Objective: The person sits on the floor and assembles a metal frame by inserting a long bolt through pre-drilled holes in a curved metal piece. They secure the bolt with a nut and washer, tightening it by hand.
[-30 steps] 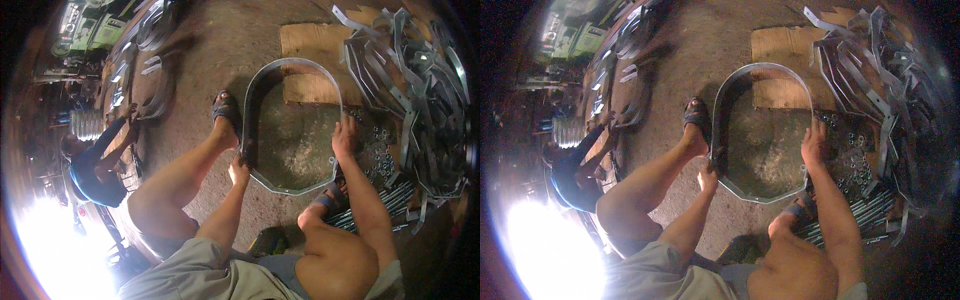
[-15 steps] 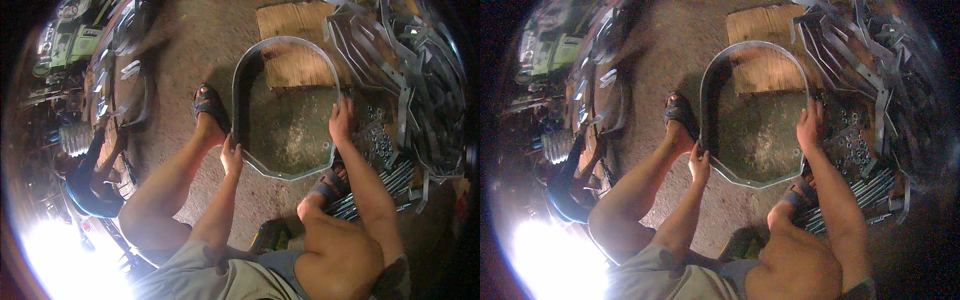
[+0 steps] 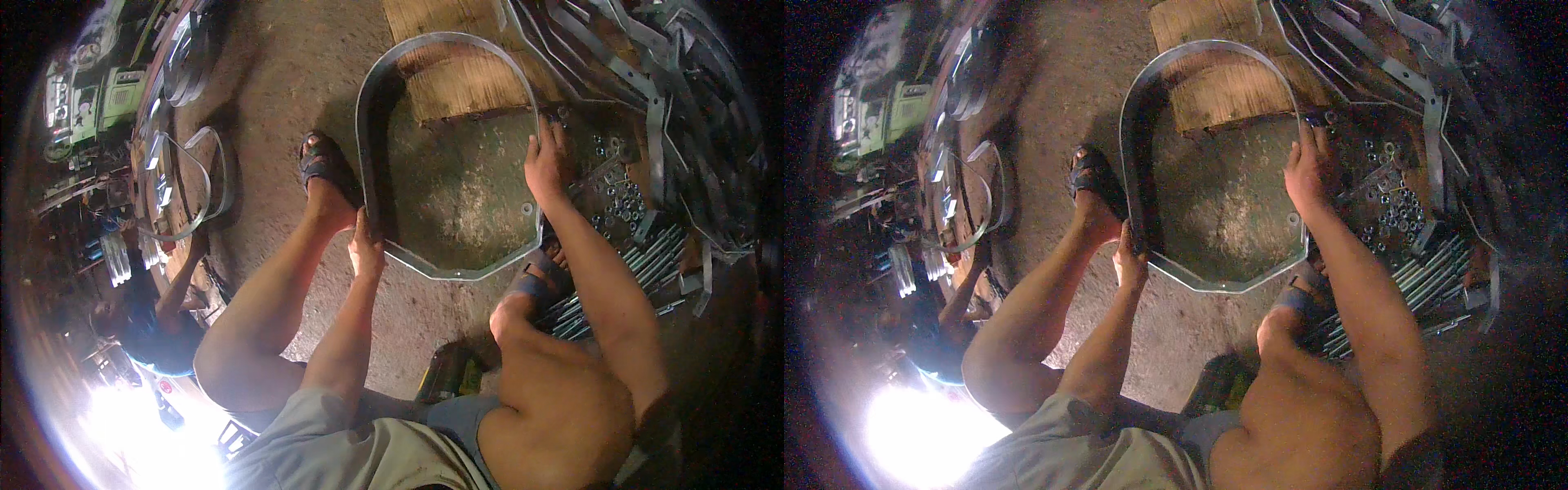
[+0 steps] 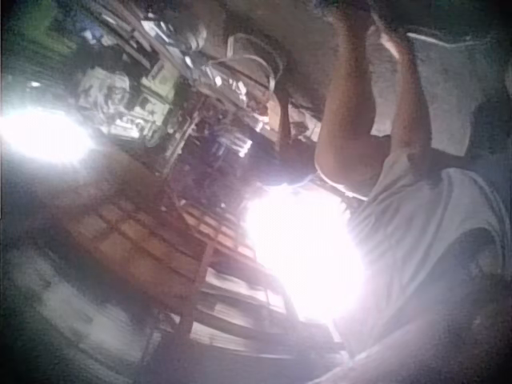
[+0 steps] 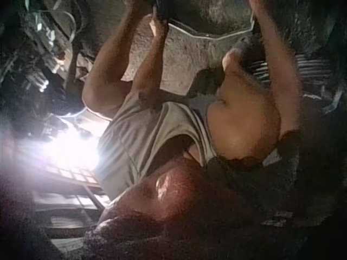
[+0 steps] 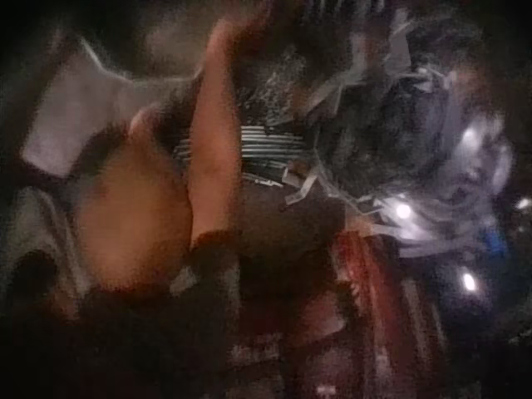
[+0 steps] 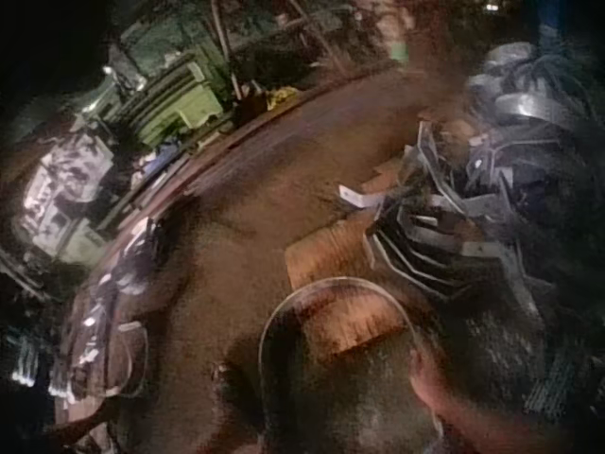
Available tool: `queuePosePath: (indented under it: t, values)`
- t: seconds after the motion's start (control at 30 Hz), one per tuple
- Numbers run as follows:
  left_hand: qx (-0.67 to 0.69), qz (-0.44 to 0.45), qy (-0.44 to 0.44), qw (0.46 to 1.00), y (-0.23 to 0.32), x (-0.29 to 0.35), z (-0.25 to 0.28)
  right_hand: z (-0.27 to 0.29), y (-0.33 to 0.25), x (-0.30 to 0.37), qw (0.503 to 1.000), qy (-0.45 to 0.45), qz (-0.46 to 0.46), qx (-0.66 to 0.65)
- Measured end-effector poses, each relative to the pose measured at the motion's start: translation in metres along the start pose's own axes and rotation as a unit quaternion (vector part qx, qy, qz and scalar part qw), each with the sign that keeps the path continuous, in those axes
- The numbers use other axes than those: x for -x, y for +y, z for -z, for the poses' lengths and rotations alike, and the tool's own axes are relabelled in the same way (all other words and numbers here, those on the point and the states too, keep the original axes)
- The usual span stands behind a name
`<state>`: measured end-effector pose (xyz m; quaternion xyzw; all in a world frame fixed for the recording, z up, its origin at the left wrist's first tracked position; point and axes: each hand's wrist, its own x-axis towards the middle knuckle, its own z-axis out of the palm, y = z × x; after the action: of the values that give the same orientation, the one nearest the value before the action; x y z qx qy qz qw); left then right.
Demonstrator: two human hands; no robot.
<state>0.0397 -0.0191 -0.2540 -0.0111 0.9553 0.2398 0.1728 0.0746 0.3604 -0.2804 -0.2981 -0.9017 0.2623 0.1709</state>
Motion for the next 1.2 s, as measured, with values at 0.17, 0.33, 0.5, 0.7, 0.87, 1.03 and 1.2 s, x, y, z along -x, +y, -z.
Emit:
queuePosePath:
  t: [0.17,0.33,0.5,0.7,0.87,1.03,1.2]
  values:
    - [-0.005,-0.078,0.037,0.996,-0.013,-0.009,-0.003,0.003,0.000,-0.002,0.999,-0.027,0.007,0.020]
    - [-0.008,-0.050,0.026,0.998,-0.010,-0.011,-0.010,-0.006,0.014,-0.001,1.000,-0.010,0.000,-0.011]
    - [-0.050,-0.016,-0.002,0.999,-0.001,-0.009,-0.005,-0.004,0.011,-0.002,0.999,-0.018,-0.011,-0.028]
    - [0.012,-0.060,0.044,0.997,0.000,-0.012,-0.010,-0.001,0.008,-0.002,0.999,-0.027,-0.007,-0.025]
    - [0.030,-0.042,0.075,0.996,0.001,-0.010,-0.018,0.000,0.014,-0.002,0.999,-0.031,0.023,-0.018]
    - [0.023,0.028,0.071,0.997,0.029,0.000,-0.017,0.000,0.020,0.010,0.998,-0.021,0.027,-0.045]
    - [-0.012,0.099,0.075,0.992,-0.008,0.037,-0.003,0.014,-0.013,0.007,0.980,-0.163,0.017,-0.114]
